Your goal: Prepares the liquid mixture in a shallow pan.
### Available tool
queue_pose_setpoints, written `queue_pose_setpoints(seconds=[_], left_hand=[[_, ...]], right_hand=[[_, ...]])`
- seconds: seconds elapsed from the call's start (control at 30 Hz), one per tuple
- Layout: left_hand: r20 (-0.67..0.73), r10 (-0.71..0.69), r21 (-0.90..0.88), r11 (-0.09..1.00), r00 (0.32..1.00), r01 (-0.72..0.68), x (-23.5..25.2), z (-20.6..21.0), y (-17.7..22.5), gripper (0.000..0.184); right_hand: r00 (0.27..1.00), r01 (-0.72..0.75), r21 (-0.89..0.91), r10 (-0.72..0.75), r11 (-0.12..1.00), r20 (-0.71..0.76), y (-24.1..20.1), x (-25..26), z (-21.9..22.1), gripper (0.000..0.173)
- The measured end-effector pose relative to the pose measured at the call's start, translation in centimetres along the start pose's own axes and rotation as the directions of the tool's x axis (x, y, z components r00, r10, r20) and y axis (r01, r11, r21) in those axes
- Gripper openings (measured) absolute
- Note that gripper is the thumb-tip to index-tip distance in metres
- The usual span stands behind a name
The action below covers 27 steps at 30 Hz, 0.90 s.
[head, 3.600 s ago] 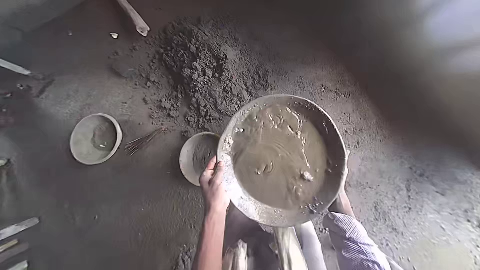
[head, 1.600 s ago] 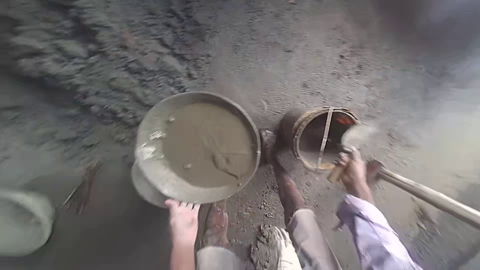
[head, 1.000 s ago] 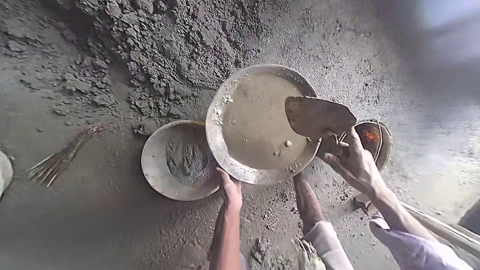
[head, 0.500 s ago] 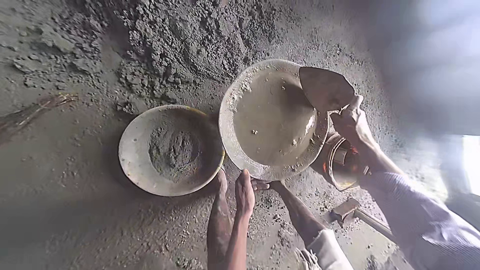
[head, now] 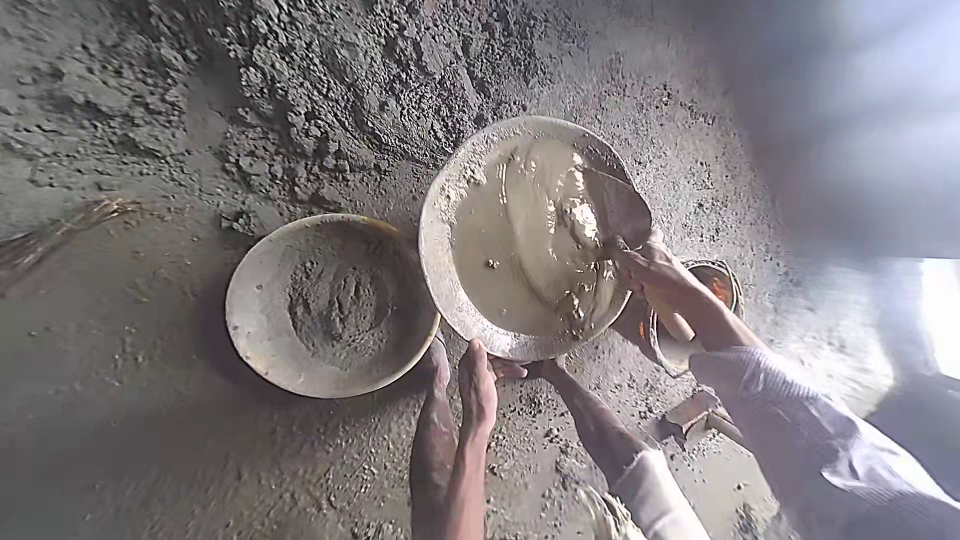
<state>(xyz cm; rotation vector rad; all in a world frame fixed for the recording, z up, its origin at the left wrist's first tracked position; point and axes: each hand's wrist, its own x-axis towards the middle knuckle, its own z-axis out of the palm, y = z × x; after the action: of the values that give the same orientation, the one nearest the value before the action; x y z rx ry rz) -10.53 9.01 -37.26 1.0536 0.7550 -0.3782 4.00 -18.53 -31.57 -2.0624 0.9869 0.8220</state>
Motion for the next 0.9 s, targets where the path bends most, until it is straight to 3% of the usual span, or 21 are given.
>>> queue_pose_setpoints(seconds=[0.03, 0.07, 0.13, 0.2, 0.27, 0.3, 0.4, 0.5, 0.57, 0.63, 0.73, 0.83, 0.9], left_hand=[[0.001, 0.005, -0.004, 1.000, 1.000, -0.005, 0.0, 0.0, -0.1, 0.053], [0.002, 0.007, -0.011, 1.000, 1.000, -0.007, 0.0, 0.0, -0.2, 0.053], [0.005, 0.008, -0.009, 1.000, 1.000, -0.008, 0.1, 0.1, -0.2, 0.054], [0.017, 0.002, -0.015, 1.000, 1.000, -0.002, 0.0, -0.1, -0.3, 0.054], [0.007, 0.000, -0.018, 1.000, 1.000, 0.001, 0.2, -0.2, -0.1, 0.052], [-0.001, 0.001, -0.023, 1.000, 1.000, -0.001, 0.1, -0.2, -0.2, 0.052], [0.005, 0.004, 0.007, 1.000, 1.000, -0.004, -0.1, 0.0, -0.2, 0.049], [0.006, -0.006, -0.005, 1.000, 1.000, 0.006, 0.2, -0.3, 0.1, 0.049], [-0.002, -0.011, 0.007, 1.000, 1.000, 0.011, -0.1, -0.3, 0.1, 0.049], [0.025, -0.017, 0.002, 1.000, 1.000, 0.017, -0.2, -0.3, 0.1, 0.049], [0.047, 0.007, -0.026, 1.000, 0.999, -0.006, 0.0, -0.8, 0.0, 0.051], [0.069, -0.027, 0.002, 1.000, 0.997, 0.027, -0.4, -0.7, 0.0, 0.053], [0.064, -0.020, -0.010, 1.000, 0.998, 0.021, -0.1, -0.8, 0.2, 0.053]], right_hand=[[1.000, -0.005, -0.072, 0.006, 0.997, 0.009, 0.0, -0.1, 1.2, 0.045], [1.000, -0.008, -0.102, 0.009, 0.995, 0.007, 0.1, -0.2, 2.6, 0.048], [1.000, -0.029, -0.108, 0.030, 0.994, 0.006, -0.5, -0.9, 4.0, 0.035], [0.979, -0.137, -0.122, 0.154, 0.983, 0.134, -2.2, -1.6, 2.4, 0.041], [0.999, 0.031, 0.047, -0.033, 0.998, 0.044, -0.5, -0.8, 3.1, 0.041], [0.997, 0.041, 0.052, -0.044, 0.998, 0.062, -0.7, -1.1, 3.6, 0.041], [0.976, -0.038, -0.004, 0.038, 0.999, 0.213, -1.8, -3.0, 4.1, 0.027], [0.989, -0.035, 0.142, 0.014, 0.989, 0.145, -1.4, -2.2, 4.3, 0.023], [0.979, -0.049, 0.088, 0.030, 0.995, 0.202, -1.2, -3.0, 5.1, 0.030], [0.962, -0.104, 0.140, 0.064, 0.985, 0.267, -1.1, -3.8, 4.6, 0.022], [0.979, -0.051, 0.169, 0.016, 0.984, 0.202, -1.8, -3.5, 5.1, 0.019], [0.954, -0.108, 0.128, 0.067, 0.986, 0.293, -1.7, -4.5, 5.0, 0.020], [0.974, -0.064, 0.124, 0.035, 0.990, 0.224, -2.3, -4.2, 5.3, 0.020]])
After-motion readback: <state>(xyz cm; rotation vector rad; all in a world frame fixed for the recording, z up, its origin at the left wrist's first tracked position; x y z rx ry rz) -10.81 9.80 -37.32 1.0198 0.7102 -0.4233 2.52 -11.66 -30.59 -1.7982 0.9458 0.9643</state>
